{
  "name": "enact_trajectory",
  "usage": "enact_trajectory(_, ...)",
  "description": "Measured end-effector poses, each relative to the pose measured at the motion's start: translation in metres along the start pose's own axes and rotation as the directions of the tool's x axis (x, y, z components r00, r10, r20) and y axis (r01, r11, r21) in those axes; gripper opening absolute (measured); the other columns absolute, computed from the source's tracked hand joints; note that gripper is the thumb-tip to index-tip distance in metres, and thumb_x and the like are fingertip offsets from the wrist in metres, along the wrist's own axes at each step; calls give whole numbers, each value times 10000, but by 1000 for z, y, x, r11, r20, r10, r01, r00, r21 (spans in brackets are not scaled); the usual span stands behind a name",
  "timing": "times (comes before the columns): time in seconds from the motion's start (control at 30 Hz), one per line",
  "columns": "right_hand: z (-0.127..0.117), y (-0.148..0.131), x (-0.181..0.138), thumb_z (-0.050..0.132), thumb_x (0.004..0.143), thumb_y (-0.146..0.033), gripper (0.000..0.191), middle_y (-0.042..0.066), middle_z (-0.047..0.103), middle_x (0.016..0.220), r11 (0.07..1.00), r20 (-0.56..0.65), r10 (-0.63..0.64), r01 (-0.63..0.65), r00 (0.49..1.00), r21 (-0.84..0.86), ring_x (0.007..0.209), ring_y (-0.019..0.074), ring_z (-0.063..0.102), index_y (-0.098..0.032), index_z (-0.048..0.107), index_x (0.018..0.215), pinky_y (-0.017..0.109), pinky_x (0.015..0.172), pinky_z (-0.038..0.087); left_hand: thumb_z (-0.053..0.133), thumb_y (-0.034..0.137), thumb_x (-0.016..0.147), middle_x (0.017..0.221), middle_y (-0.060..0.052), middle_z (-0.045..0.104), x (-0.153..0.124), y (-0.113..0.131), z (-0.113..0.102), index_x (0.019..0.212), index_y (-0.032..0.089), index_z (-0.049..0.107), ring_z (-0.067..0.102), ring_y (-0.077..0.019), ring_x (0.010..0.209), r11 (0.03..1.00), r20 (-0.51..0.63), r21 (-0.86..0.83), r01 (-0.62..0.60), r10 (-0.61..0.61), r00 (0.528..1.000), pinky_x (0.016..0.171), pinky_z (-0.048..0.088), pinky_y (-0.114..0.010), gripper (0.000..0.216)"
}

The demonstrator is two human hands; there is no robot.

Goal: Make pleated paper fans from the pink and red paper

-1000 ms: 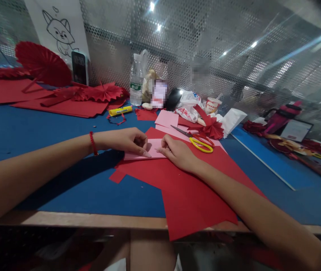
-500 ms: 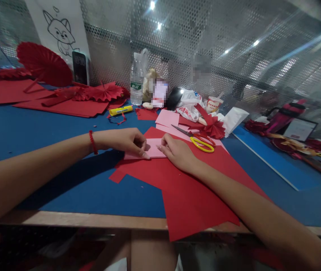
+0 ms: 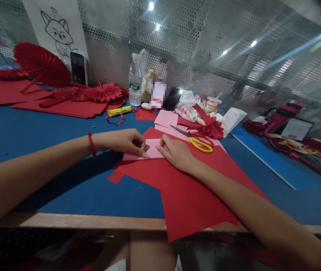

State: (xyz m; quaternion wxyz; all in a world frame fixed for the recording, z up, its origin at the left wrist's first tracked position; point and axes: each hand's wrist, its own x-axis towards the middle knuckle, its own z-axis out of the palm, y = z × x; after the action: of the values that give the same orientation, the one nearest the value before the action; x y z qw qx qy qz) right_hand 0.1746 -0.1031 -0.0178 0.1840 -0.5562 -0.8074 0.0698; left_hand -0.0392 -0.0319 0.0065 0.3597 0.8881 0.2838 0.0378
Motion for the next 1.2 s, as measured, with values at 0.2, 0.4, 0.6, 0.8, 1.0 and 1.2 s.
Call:
enact_trajectory(0.2, -3, -4, 0, 433, 974, -323, 140, 8, 603, 777, 997, 27, -3, 5, 1000, -72, 660, 156, 506, -197, 489, 952, 263, 559, 228, 721, 485, 684, 582, 17, 458, 1, 1, 2, 567, 156, 557, 361, -113, 573, 999, -15, -37, 24, -24, 1000, 527, 256, -241, 386)
enact_trajectory(0.4, -3, -3, -1, 426, 976, -302, 126, 9, 616, 812, 994, 36, -36, 40, 999, -101, 674, 150, 509, -192, 487, 965, 257, 569, 231, 725, 539, 666, 558, 23, 465, 2, -1, 2, 572, 155, 564, 364, -110, 555, 999, -30, 15, 46, -45, 999, 522, 250, -248, 427)
enact_trajectory(0.6, -1, -2, 1, 423, 972, -300, 123, 7, 616, 794, 993, 20, -47, 49, 999, -103, 647, 146, 489, -194, 486, 961, 256, 554, 210, 684, 670, 658, 531, 7, 488, 0, 8, 8, 550, 180, 521, 393, -126, 519, 950, -167, 277, 144, -100, 981, 506, 225, -266, 527)
enact_trajectory(0.8, -2, -5, 1, 407, 980, -301, 143, 26, 642, 842, 990, 46, -23, 29, 999, -141, 669, 157, 527, -187, 493, 983, 263, 557, 219, 546, 738, 766, 721, -60, 585, 3, 11, 24, 738, 178, 555, 494, -192, 635, 790, -342, 601, 117, 123, 932, 559, 289, -284, 562)
enact_trajectory(1.0, -2, -3, 0, 416, 978, -284, 129, 49, 670, 920, 987, 60, -51, 60, 997, -151, 770, 189, 592, -182, 488, 1014, 260, 567, 243, 317, 585, 965, 1055, -119, 613, 7, 6, 30, 1056, 149, 587, 525, -262, 966, 803, -343, 585, -116, 375, 861, 836, 391, -366, 520)
enact_trajectory(1.2, 0, 0, 0, 414, 973, -276, 124, 47, 673, 929, 992, 43, -78, 81, 996, -95, 772, 187, 590, -187, 492, 1007, 257, 579, 256, 267, 434, 1020, 1239, -108, 606, 10, 4, 31, 1223, 172, 517, 563, -224, 1108, 899, -245, 343, -271, 364, 898, 953, 411, -321, 416)
